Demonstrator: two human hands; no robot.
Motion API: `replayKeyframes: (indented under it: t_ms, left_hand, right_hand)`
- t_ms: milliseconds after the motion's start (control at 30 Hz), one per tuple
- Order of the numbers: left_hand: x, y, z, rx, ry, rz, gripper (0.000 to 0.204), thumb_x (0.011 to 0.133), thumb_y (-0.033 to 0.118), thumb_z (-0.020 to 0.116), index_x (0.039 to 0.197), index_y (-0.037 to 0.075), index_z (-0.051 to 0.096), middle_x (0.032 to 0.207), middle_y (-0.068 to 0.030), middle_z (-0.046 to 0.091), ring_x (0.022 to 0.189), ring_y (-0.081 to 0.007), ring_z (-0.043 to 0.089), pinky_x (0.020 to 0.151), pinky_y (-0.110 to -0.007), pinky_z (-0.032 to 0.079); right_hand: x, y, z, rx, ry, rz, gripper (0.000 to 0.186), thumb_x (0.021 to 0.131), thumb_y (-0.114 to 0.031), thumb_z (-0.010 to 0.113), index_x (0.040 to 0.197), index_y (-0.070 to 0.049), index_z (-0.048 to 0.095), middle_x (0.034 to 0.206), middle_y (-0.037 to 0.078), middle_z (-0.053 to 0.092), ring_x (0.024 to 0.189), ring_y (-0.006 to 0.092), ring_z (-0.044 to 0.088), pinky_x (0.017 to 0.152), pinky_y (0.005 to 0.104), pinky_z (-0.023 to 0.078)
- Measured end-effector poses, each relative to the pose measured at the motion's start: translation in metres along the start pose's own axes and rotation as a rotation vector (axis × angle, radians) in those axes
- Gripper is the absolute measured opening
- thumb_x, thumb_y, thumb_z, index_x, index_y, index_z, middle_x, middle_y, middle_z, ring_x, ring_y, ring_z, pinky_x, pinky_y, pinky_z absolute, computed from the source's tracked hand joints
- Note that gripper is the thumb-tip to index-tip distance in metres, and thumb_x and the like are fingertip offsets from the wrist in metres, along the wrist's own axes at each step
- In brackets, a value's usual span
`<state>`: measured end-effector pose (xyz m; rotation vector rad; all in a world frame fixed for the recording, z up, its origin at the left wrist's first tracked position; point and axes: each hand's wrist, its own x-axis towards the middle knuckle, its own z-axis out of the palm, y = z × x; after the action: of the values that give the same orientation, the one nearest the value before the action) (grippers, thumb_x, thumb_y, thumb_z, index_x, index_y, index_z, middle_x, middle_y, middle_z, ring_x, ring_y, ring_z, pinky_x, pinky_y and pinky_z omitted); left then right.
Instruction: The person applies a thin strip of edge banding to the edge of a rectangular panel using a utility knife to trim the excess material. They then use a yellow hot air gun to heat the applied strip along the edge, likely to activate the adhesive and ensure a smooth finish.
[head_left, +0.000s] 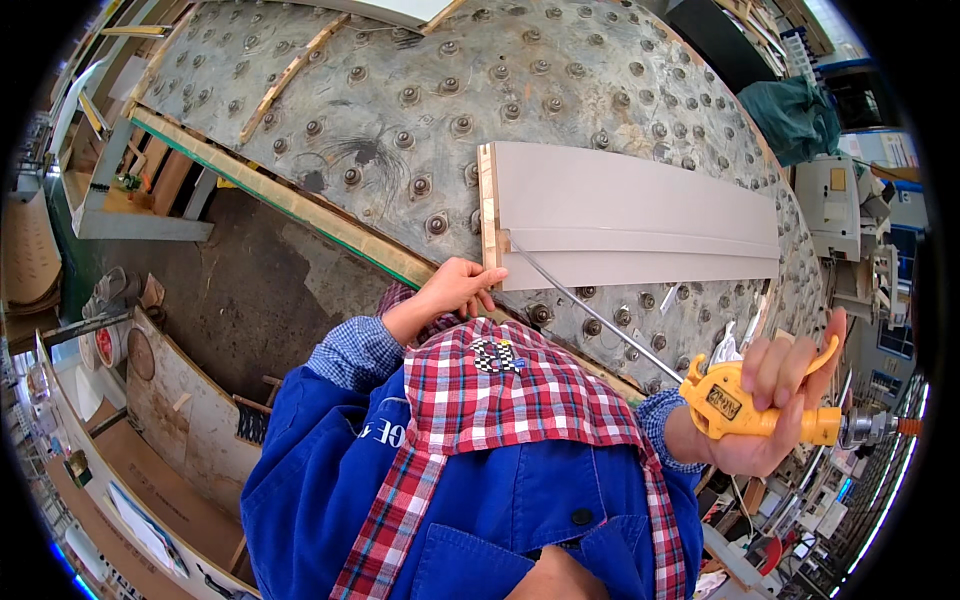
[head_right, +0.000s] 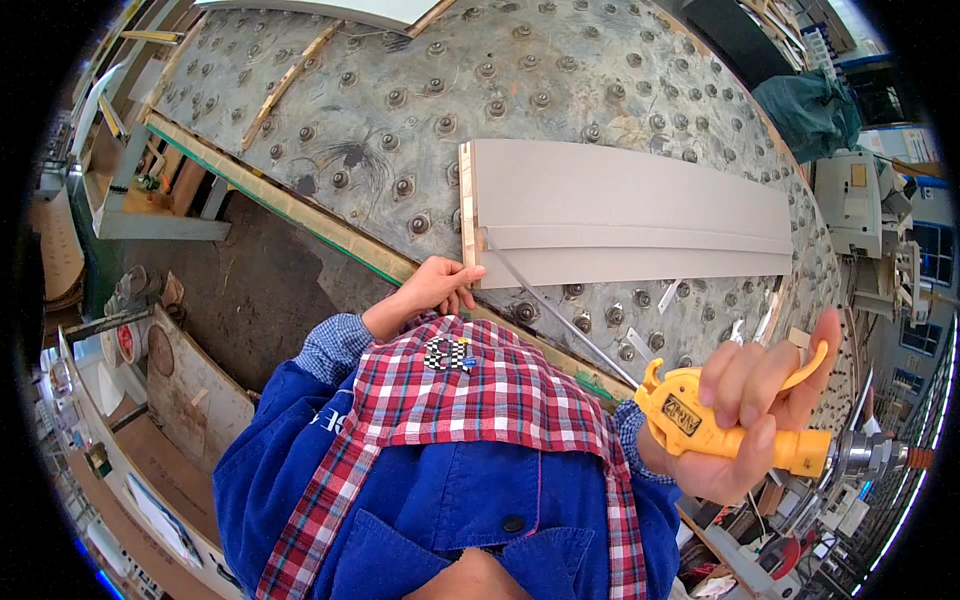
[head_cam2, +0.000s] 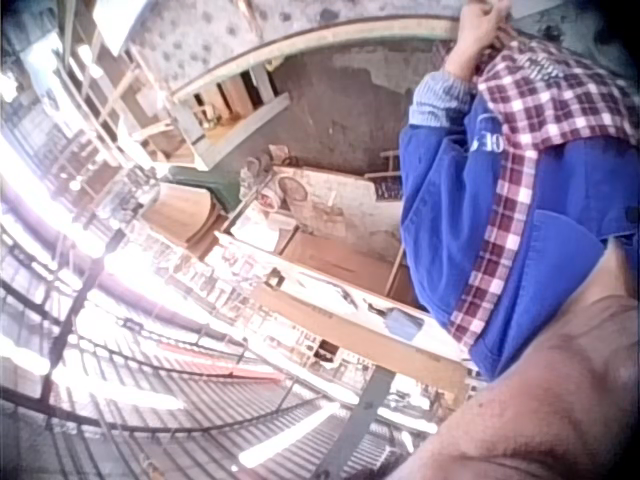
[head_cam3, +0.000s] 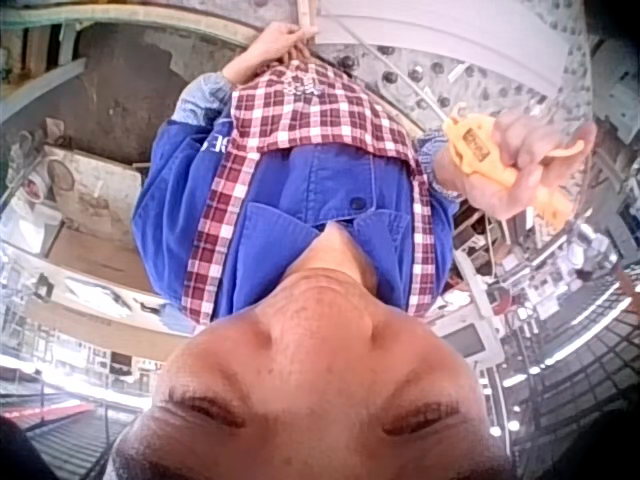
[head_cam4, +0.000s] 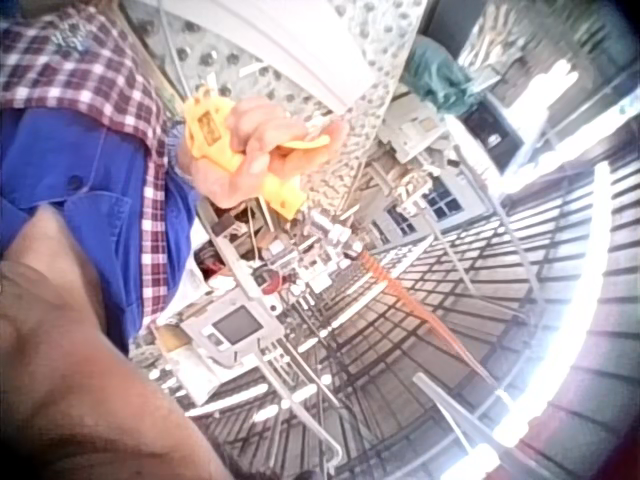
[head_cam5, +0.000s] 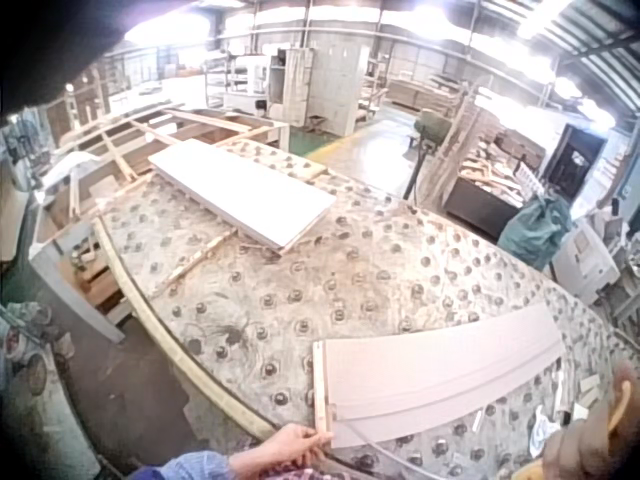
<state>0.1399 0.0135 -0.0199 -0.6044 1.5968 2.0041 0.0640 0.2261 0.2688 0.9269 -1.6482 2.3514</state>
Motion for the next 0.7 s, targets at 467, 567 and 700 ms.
replayKeyframes:
  t_ms: [467,567,700]
  left_hand:
    - [0.0001,-0.0025,0.0000,-0.024,-0.005,0.014,0.054,0.090,0.049,0.063,0.092,-0.005,0.066,0.070,-0.0126,0.070,0.045,-0.0100,0.059,0.038,-0.022,0.043]
    - [-0.0004,-0.0022,0.0001,-0.026,-0.006,0.014,0.054,0.091,0.048,0.062,0.093,-0.006,0.066,0.069,-0.0123,0.069,0.045,-0.0102,0.059,0.038,-0.022,0.044]
    - [-0.0008,-0.0021,0.0000,-0.016,-0.009,0.011,0.054,0.091,0.048,0.062,0.094,-0.006,0.066,0.069,-0.0122,0.069,0.045,-0.0104,0.059,0.038,-0.022,0.044]
  right_hand:
    - [0.0035,0.0050,0.0054,-0.037,0.008,-0.031,0.075,0.086,-0.016,0.054,0.144,0.013,0.015,0.072,-0.001,0.038,0.055,0.0037,0.036,0.054,0.0215,0.034]
    - [0.0040,0.0058,0.0065,-0.043,0.009,-0.033,0.075,0.086,-0.016,0.054,0.144,0.013,0.016,0.072,-0.001,0.038,0.055,0.0037,0.036,0.055,0.0213,0.034]
    - [0.0045,0.0069,0.0084,-0.051,0.019,-0.038,0.074,0.087,-0.016,0.053,0.143,0.013,0.016,0.071,-0.001,0.038,0.055,0.0036,0.036,0.055,0.0214,0.035]
